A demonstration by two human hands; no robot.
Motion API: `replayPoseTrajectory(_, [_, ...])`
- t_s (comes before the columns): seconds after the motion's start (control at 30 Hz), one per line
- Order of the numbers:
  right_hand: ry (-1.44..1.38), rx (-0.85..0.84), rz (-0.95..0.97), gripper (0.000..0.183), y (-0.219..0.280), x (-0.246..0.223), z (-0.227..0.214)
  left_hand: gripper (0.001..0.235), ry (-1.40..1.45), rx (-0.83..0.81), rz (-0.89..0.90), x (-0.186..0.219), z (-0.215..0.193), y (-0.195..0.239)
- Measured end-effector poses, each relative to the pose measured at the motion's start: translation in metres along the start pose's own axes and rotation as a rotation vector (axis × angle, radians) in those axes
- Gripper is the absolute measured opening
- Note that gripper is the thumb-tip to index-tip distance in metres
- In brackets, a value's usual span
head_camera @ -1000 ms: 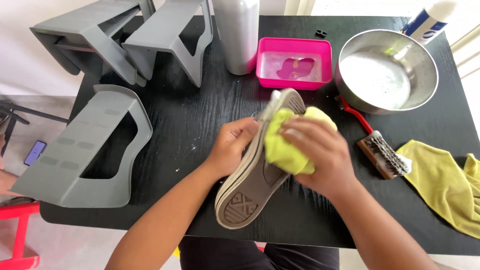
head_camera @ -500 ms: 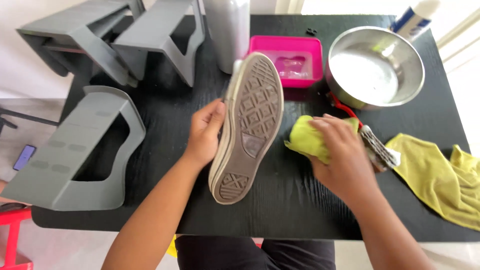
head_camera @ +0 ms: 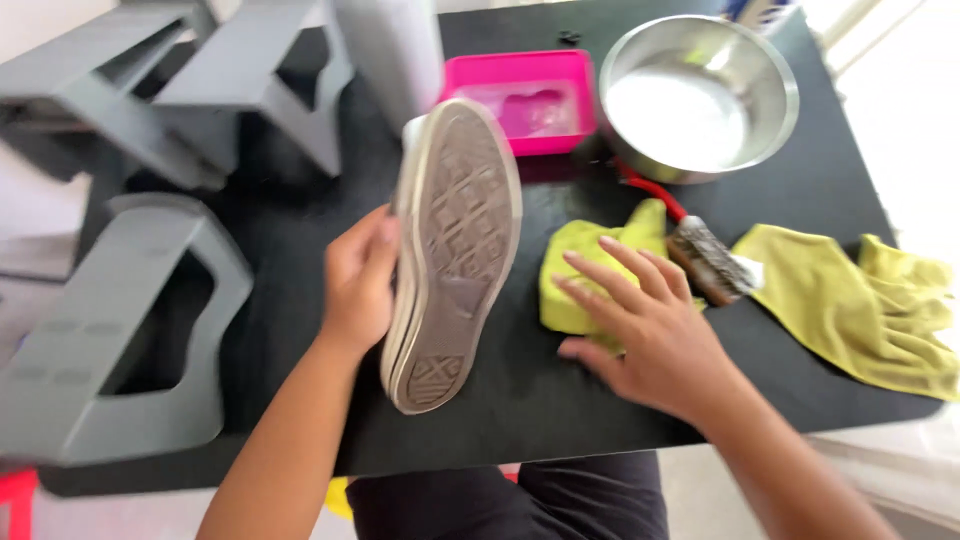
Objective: The person scrubs the sole of a sneaker with a brush and soapy water, then wipes the shoe with a cloth. The person rinses the brush in soapy water and a pink container, then resumes scrubbing the sole.
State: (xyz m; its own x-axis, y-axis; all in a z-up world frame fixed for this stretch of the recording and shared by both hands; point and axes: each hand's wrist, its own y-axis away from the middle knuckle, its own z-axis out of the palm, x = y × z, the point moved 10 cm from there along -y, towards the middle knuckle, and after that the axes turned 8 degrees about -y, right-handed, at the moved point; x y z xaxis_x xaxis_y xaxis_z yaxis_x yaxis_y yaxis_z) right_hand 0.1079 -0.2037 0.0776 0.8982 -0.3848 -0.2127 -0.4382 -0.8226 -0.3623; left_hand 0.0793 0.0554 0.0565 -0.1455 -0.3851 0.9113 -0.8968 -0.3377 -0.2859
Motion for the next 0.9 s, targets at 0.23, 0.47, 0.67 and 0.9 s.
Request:
replayPoseTrajectory(0.23, [-0.028,0.502,0.388,0.037,0.106,0.084,-0.086,0.041,-0.384,0.003,0.302,0.065,0.012,0.028])
replayPoseTrajectory(0.47, [0.203,0.367,0.984,0.049,0.241,0.206,-0.055,0.018,-0.614,-0.155,0.613,0.136,0.071,0.049])
replayPoseTrajectory(0.67, [-0.537,1.069,0.632,0.041,0.238,0.196,-0.093,0.023,-0.709,-0.119,0.881,0.158,0.097,0.070])
replayPoseTrajectory(0.9, [-0.476,0.966,0.009,0.035,0.218,0.167,-0.043,0.024,-0.839,-0.077,1.081,0.163,0.109,0.096])
